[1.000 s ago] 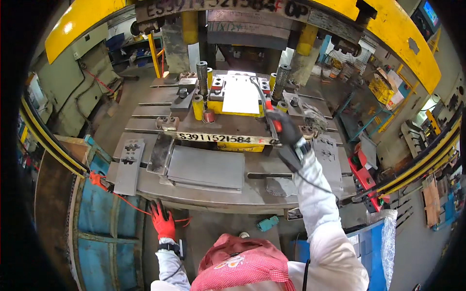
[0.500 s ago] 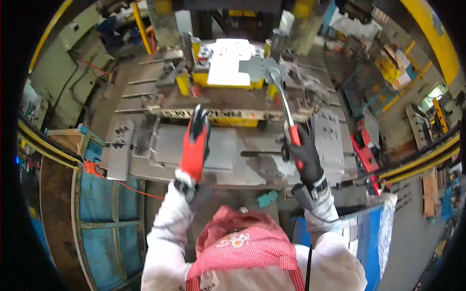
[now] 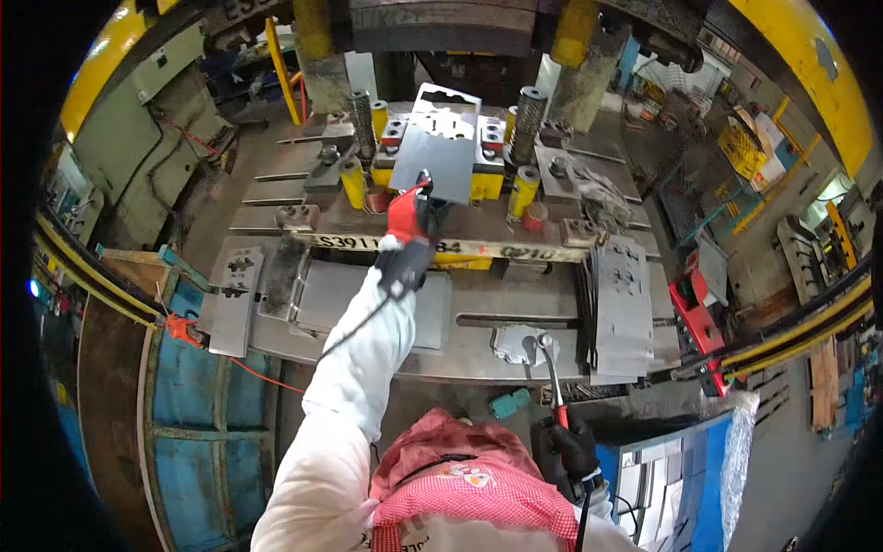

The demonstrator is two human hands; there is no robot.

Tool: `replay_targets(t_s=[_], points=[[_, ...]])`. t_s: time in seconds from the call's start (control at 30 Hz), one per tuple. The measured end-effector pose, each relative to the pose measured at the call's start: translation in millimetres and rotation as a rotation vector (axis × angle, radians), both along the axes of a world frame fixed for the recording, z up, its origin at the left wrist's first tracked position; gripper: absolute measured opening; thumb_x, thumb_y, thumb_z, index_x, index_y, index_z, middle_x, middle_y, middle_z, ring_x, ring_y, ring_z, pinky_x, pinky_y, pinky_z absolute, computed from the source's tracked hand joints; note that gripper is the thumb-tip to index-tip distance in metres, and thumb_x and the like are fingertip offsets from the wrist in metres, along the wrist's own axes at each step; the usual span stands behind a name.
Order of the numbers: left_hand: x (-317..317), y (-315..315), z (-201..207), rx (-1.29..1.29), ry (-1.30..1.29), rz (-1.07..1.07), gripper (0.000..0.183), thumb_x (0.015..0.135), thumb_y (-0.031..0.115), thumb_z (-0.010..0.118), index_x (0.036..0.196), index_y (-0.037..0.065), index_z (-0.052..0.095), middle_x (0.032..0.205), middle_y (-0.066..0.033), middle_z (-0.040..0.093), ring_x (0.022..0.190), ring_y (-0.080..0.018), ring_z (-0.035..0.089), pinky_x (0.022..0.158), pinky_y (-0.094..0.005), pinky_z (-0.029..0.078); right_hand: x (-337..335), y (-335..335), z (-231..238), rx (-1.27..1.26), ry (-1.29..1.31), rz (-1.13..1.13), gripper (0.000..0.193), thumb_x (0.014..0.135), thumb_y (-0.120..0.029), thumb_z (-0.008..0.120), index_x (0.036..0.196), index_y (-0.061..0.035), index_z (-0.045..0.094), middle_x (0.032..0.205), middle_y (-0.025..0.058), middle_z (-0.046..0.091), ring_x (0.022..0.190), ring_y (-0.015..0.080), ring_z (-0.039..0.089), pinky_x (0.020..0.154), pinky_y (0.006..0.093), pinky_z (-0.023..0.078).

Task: Operating a large industrial hydraulic press to stamp metal sheets.

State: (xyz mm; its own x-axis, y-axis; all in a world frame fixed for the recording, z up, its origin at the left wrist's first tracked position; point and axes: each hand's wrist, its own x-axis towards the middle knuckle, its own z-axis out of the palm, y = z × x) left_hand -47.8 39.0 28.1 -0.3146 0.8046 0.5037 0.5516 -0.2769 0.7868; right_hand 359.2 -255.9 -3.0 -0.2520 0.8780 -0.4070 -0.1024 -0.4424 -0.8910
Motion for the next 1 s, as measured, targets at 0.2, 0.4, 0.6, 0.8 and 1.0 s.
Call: replay_targets(t_s=[0.2,0.4,0.6,0.8,1.0], points=[[-28.3,-151.7,131.1,-0.18,-0.325,-0.059,0.025,0.077,0.01,0.066,0.099,0.0,0.063,0.086,-0.0037,0.064,0.074,-0.0086,0.057,0.067,-0.0237,0.044,-18.3,26.3,88.4,0.264,-0.206,0.001,0.066,0.073,0.0,0.055,0.135,-0.0069,0.033,0.09,0.0068,0.061,0.065,0.0092,0.051,0.059,0.0242,0.045],[-55.3,-183.2,174.4,-0.401,0.247,-0.42,0.023,0.068,0.013,0.063,0.089,0.004,0.065,0.071,-0.0007,0.062,0.061,-0.0087,0.054,0.056,-0.0244,0.044,-40.3,60.8,122.2,0.734,-0.43,0.489,0.068,0.07,-0.01,0.065,0.132,-0.0054,0.038,0.098,0.0155,0.061,0.081,0.0245,0.059,0.074,0.0334,0.046],[-43.5,-141.3,175.0,-0.768,0.333,-0.68,0.029,0.07,0.01,0.058,0.097,-0.001,0.062,0.08,-0.0077,0.065,0.073,-0.0115,0.057,0.069,-0.0266,0.046,-80.2,67.2,90.0,0.67,-0.311,0.7,0.071,0.072,-0.018,0.07,0.134,-0.0085,0.036,0.102,0.0145,0.061,0.084,0.0231,0.06,0.076,0.0328,0.045],[-37.0,-84.7,149.4,-0.608,0.36,-0.852,0.023,0.076,0.023,0.06,0.084,0.002,0.064,0.068,-0.0049,0.061,0.06,-0.0118,0.054,0.052,-0.0288,0.044,-90.3,49.4,82.0,0.156,0.136,0.564,0.075,0.074,-0.01,0.062,0.139,-0.0049,0.024,0.124,0.0109,0.047,0.108,0.0165,0.047,0.093,0.0294,0.036],[-56.5,-45.2,144.1,-0.148,0.269,-0.142,0.036,0.083,0.02,0.062,0.115,0.006,0.055,0.101,-0.0074,0.064,0.087,-0.0124,0.058,0.079,-0.0273,0.045,-108.6,87.4,102.6,0.224,0.167,0.281,0.072,0.074,-0.021,0.059,0.136,-0.0003,0.029,0.107,0.0049,0.05,0.083,0.0091,0.048,0.071,0.0229,0.042]])
